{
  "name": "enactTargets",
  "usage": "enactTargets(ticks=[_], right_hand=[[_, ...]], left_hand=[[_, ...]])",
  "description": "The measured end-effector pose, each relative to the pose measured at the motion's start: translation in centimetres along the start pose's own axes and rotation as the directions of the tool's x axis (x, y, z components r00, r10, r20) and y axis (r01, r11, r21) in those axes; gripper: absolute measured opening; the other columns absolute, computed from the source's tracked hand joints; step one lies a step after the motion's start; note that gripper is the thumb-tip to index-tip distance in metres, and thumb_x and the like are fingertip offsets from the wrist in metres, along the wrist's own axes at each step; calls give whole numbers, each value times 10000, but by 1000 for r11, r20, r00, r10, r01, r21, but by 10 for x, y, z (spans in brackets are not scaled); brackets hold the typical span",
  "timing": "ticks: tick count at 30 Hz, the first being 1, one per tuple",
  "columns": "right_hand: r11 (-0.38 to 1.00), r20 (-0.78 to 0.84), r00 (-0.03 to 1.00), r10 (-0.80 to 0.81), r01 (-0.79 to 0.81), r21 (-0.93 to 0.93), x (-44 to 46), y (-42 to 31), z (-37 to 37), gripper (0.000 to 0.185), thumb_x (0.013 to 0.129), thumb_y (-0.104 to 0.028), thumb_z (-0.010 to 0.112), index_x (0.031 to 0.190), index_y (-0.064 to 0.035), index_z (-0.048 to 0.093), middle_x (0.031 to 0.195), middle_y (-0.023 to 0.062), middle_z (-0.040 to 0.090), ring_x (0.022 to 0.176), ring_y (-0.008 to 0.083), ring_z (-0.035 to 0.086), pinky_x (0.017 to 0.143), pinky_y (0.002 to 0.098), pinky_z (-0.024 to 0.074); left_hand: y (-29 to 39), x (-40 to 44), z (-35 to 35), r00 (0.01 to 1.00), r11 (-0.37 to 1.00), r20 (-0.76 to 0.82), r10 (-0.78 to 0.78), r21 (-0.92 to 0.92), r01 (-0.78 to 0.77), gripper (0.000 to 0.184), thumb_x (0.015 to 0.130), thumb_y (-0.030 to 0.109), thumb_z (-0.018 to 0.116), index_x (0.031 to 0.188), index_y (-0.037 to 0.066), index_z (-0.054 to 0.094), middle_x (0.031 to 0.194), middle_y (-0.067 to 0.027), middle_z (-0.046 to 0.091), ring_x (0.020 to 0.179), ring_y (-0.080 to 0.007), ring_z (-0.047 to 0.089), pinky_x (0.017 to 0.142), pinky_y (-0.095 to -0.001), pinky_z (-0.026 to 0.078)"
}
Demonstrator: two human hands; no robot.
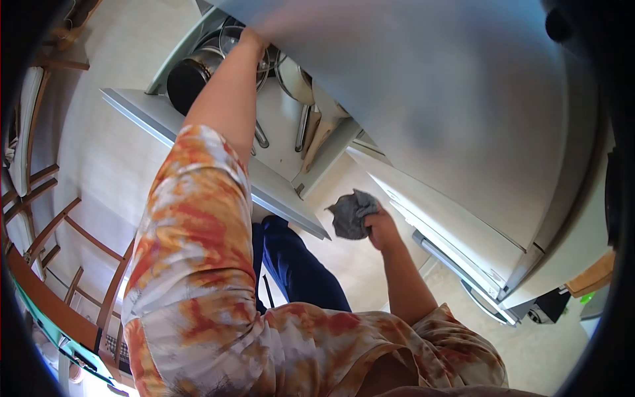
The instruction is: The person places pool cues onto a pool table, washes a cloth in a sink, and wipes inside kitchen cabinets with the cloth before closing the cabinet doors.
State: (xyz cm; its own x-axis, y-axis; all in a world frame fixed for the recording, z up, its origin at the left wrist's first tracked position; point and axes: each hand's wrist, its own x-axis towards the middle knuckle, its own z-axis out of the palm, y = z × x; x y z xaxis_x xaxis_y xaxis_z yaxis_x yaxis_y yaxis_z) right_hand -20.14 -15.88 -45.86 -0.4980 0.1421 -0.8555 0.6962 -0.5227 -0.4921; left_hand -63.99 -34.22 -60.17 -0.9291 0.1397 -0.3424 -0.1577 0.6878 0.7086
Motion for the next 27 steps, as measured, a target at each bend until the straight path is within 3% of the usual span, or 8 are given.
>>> enactTargets(ticks=[5,11,13,15,21,22,24,27], right_hand=[[970,-6,1000,3,-4,-241,23,-26,24,601,645,67,433,1238,-9,484,1056,92,589,994,200,571,852,301,459],[716,-61,997,37,-69,-695,102,-17,66,517,704,-18,561,1218,9,519,1111,130,554,995,229,557,866,302,437],[481,155,972,-177,223,-848,159,11,65,532,723,-121,633,1238,-34,531,1178,202,511,1083,295,527,899,345,445],[192,278,913,-297,343,-920,194,22,88,521,732,-113,629,1239,-36,536,1251,230,446,1187,346,450,986,380,399],[-146,236,972,5,234,-961,270,93,111,607,777,-73,537,1368,-127,408,1344,238,314,1213,402,408,1036,381,365],[-279,302,950,-84,269,-922,297,129,92,708,750,-147,653,1392,-177,357,1268,278,336,1034,415,508,962,367,416],[-126,305,946,-106,291,-948,276,136,98,673,768,-155,652,1383,-178,381,1264,266,342,1026,401,513,955,368,419],[18,376,921,-98,379,-925,267,139,101,580,801,-146,632,1348,-170,444,1253,234,366,1030,379,520,947,370,424]], left_hand=[[-8,-3,-4,994,845,26,-107,-524,105,393,917,245,437,1236,29,512,1225,-160,563,1097,-295,544,893,-369,435],[8,-61,-42,982,733,120,-146,-654,189,485,962,296,413,1343,-5,422,1296,-185,519,1154,-304,507,928,-356,404],[14,-115,-69,981,977,186,-46,-198,83,432,851,144,479,1269,48,529,1213,-190,589,1118,-349,549,925,-377,416],[7,-160,-95,978,988,145,151,0,-153,358,860,144,430,1166,32,577,1092,-228,610,1032,-383,572,869,-417,454],[-51,-234,-96,934,895,-167,316,378,-236,265,851,72,459,1015,128,659,971,-128,649,896,-334,606,767,-390,486],[-59,-235,-92,870,864,-242,429,392,-317,272,785,51,510,979,157,669,926,-69,649,829,-285,608,725,-375,486],[-66,-235,-90,741,817,-354,571,338,-468,299,686,8,566,883,205,675,835,27,640,722,-204,595,646,-334,475],[-67,-232,-88,764,835,-355,538,349,-426,270,696,15,569,848,211,675,789,30,625,710,-204,588,636,-334,469]])
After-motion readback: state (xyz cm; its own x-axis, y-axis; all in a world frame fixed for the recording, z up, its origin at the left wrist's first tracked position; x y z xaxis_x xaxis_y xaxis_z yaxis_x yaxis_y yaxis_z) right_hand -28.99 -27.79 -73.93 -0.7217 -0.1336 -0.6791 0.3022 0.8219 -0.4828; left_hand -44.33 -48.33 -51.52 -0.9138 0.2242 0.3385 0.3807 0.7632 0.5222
